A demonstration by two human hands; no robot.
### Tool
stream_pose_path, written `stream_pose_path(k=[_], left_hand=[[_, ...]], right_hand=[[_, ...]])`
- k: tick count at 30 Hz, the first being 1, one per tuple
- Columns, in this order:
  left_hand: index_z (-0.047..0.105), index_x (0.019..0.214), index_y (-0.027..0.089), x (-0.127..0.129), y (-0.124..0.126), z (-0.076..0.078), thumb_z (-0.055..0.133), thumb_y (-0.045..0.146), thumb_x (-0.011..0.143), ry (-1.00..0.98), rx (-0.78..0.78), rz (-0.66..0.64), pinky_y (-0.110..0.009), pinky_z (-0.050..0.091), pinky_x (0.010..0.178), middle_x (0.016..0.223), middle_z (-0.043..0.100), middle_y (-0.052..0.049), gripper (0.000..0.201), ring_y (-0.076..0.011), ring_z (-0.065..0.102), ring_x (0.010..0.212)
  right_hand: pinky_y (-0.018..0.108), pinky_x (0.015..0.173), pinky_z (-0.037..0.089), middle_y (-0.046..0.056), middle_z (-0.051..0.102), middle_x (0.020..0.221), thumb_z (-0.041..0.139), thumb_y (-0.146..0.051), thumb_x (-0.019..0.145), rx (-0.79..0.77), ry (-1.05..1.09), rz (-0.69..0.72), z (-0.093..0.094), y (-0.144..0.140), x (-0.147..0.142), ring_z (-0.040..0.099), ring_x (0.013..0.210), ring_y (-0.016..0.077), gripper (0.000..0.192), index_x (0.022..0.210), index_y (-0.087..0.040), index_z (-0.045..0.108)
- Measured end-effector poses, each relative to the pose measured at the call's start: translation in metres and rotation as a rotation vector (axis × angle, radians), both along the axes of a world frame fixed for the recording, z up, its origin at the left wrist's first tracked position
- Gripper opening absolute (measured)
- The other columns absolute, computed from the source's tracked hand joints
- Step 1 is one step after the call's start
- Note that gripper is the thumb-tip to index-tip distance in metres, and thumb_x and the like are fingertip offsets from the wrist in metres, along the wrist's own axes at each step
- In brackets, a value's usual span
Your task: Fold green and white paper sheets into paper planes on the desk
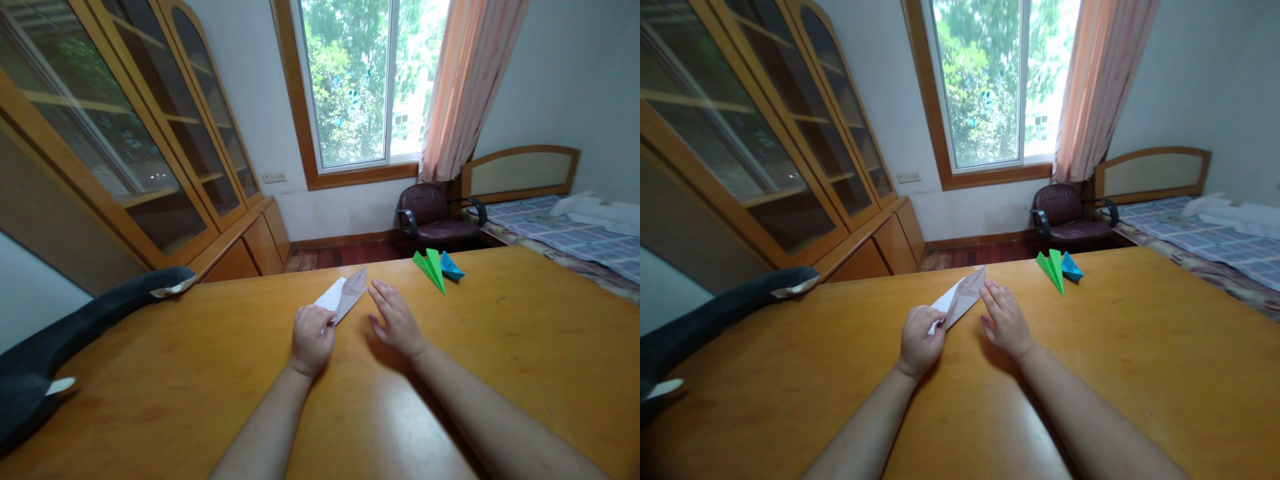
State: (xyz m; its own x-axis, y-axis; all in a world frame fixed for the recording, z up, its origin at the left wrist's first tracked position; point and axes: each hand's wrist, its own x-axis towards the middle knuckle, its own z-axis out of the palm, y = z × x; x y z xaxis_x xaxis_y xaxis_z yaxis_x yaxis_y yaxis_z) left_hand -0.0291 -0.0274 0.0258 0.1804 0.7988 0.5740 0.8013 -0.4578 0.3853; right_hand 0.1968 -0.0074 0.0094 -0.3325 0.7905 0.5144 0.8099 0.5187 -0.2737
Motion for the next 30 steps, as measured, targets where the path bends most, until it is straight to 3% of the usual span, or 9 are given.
stream_pose_path(k=[6,9,11,13,16,19,24,27,30], left_hand=[[0.069,0.086,0.020,0.029,-0.016,0.001,0.047,0.016,0.086,0.226,0.145,-0.403,-0.036,0.044,0.077,0.081,0.066,-0.007,0.022,-0.0204,0.057,0.081],[0.068,0.084,0.019,0.036,-0.018,0.000,0.049,0.016,0.086,0.270,0.106,-0.489,-0.035,0.045,0.075,0.081,0.065,-0.007,0.019,-0.0204,0.057,0.081],[0.068,0.088,0.020,0.037,-0.017,0.000,0.052,0.017,0.086,0.270,0.016,-0.518,-0.035,0.047,0.078,0.086,0.065,-0.007,0.016,-0.0205,0.058,0.085],[0.068,0.102,0.022,0.034,-0.015,-0.001,0.061,0.023,0.082,0.244,-0.103,-0.519,-0.036,0.048,0.085,0.100,0.065,-0.008,0.021,-0.0218,0.058,0.096],[0.056,0.130,0.026,0.022,-0.007,-0.005,0.077,0.036,0.069,0.203,-0.266,-0.454,-0.042,0.043,0.101,0.128,0.057,-0.010,0.065,-0.0269,0.053,0.117],[0.050,0.137,0.027,0.006,0.003,-0.010,0.081,0.045,0.062,0.209,-0.369,-0.351,-0.046,0.032,0.112,0.143,0.047,-0.010,0.084,-0.0306,0.042,0.131],[0.060,0.128,0.023,-0.014,0.017,-0.012,0.076,0.047,0.066,0.233,-0.414,-0.263,-0.041,0.036,0.110,0.135,0.056,-0.009,0.068,-0.0300,0.050,0.125],[0.065,0.121,0.023,-0.021,0.022,-0.013,0.069,0.035,0.072,0.232,-0.388,-0.248,-0.037,0.039,0.107,0.129,0.061,-0.008,0.051,-0.0270,0.054,0.120],[0.068,0.117,0.023,-0.026,0.026,-0.016,0.062,0.021,0.071,0.216,-0.410,-0.211,-0.033,0.039,0.107,0.128,0.062,-0.006,0.046,-0.0240,0.055,0.120]], right_hand=[[0.048,0.118,0.009,0.007,0.042,0.150,0.042,-0.020,0.086,0.023,-0.095,0.108,0.008,-0.009,-0.004,0.026,0.142,0.0257,0.051,0.135,-0.021,0.054],[0.052,0.116,0.001,0.004,0.054,0.140,0.047,-0.020,0.084,-0.071,-0.145,0.148,0.013,-0.009,-0.001,0.036,0.136,0.0276,0.042,0.120,-0.028,0.066],[0.054,0.114,0.005,0.004,0.061,0.131,0.051,-0.021,0.083,-0.175,-0.177,0.162,0.016,-0.007,0.002,0.044,0.129,0.0289,0.034,0.111,-0.029,0.070],[0.054,0.111,0.014,0.006,0.066,0.122,0.053,-0.023,0.083,-0.263,-0.204,0.165,0.017,-0.004,0.005,0.052,0.120,0.0287,0.029,0.103,-0.029,0.073],[0.045,0.106,0.028,0.008,0.069,0.112,0.055,-0.025,0.082,-0.333,-0.228,0.170,0.015,0.000,0.009,0.058,0.110,0.0267,0.027,0.101,-0.027,0.075],[0.037,0.098,0.036,0.009,0.070,0.110,0.056,-0.024,0.081,-0.337,-0.237,0.205,0.011,0.004,0.010,0.060,0.106,0.0249,0.029,0.104,-0.025,0.075],[0.034,0.094,0.041,0.008,0.068,0.115,0.054,-0.022,0.081,-0.332,-0.208,0.245,0.011,0.006,0.013,0.060,0.106,0.0241,0.033,0.108,-0.023,0.073],[0.036,0.097,0.040,0.008,0.065,0.122,0.055,-0.022,0.080,-0.342,-0.183,0.234,0.010,0.009,0.018,0.057,0.112,0.0254,0.037,0.115,-0.022,0.069],[0.038,0.101,0.037,0.009,0.062,0.128,0.055,-0.027,0.081,-0.340,-0.170,0.182,0.005,0.014,0.024,0.052,0.119,0.0270,0.042,0.121,-0.022,0.065]])
